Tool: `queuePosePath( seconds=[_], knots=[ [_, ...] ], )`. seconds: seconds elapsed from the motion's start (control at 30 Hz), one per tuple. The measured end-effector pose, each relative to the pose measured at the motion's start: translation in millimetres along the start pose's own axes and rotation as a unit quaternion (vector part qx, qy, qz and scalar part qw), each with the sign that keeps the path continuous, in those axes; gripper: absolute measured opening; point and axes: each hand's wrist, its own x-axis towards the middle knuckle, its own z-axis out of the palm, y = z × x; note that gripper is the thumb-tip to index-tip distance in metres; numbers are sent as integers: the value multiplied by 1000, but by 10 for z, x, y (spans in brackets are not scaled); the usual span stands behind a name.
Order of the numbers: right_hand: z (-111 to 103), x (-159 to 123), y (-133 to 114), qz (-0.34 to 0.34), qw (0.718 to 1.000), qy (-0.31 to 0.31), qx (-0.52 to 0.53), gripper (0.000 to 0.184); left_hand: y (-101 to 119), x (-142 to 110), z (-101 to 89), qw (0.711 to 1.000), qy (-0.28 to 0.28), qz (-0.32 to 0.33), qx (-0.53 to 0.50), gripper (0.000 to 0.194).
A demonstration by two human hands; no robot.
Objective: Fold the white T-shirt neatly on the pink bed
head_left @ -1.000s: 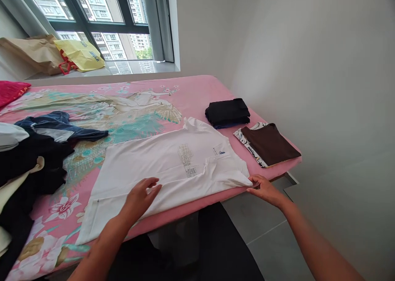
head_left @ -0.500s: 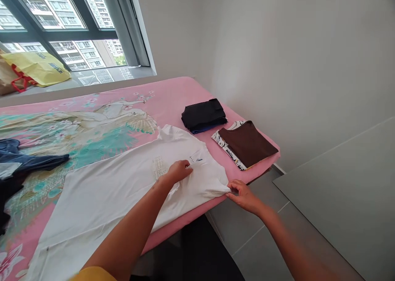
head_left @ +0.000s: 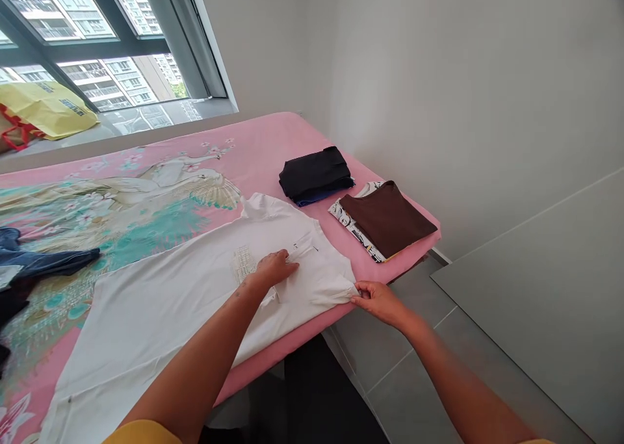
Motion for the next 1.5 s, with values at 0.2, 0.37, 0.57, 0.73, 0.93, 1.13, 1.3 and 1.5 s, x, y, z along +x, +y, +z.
queuePosePath(
  seconds=[0.2, 0.37, 0.57, 0.73, 0.93, 1.13, 1.3, 1.5],
  knots=[
    [-34, 38, 35, -1, 996, -31, 82, 31, -60, -150, 46, 998, 56, 21, 11, 29],
    [37, 55, 68, 42, 994, -44, 94, 30, -167, -81, 80, 999, 35, -20, 36, 40],
    [153, 68, 170, 57, 991, -10, 118, 31, -5, 69, 84, 998, 28, 17, 60, 34],
    [252, 77, 216, 82, 986, 46, 139, 39, -74, -12, 167, 994, 54, 85, 48, 32],
    [316, 88, 210, 111, 986, 98, 72, 32, -141, 27, 207, 992, 123, 35, -9, 35],
    [199, -108, -37, 61, 969, 234, 51, 32, -317, -474, 181, 961, 254, 74, -84, 26],
    [387, -100, -610, -124, 968, 215, 33, 24, -666, -1356, 407, 927, 281, 243, -55, 27],
    [886, 312, -551, -227, 938, 108, -237, 40, -1492, -2146, 629, 975, 198, 65, 82, 42]
  ],
)
